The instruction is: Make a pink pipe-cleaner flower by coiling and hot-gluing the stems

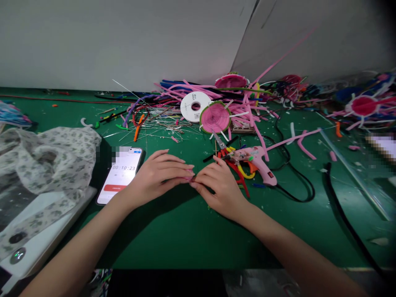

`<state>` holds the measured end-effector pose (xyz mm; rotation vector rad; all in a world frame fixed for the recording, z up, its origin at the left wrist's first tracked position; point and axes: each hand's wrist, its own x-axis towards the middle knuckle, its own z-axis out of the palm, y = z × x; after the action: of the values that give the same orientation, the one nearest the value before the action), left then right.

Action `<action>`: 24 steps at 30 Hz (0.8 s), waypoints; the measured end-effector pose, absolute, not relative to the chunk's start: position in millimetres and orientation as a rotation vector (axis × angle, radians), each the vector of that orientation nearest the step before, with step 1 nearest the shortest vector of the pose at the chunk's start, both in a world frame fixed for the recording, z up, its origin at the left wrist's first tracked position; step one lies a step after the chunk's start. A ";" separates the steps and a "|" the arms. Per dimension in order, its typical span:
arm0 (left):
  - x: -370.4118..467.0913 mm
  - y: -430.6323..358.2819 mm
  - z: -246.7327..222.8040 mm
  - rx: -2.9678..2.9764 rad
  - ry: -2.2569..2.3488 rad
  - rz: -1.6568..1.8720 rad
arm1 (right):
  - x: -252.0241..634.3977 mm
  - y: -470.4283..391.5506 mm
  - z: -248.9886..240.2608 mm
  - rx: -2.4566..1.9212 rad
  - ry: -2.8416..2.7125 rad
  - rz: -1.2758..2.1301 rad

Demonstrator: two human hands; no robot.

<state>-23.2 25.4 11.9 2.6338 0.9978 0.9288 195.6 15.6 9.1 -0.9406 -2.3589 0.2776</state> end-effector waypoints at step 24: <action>-19.9 26.1 1.7 2.479 1.090 0.938 | 213.9 28.4 17.2 -0.894 -2.188 -0.135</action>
<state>-19.9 26.1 1.7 2.4788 1.0901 0.9381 213.9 28.4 17.2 -0.8943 -2.1877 -0.1353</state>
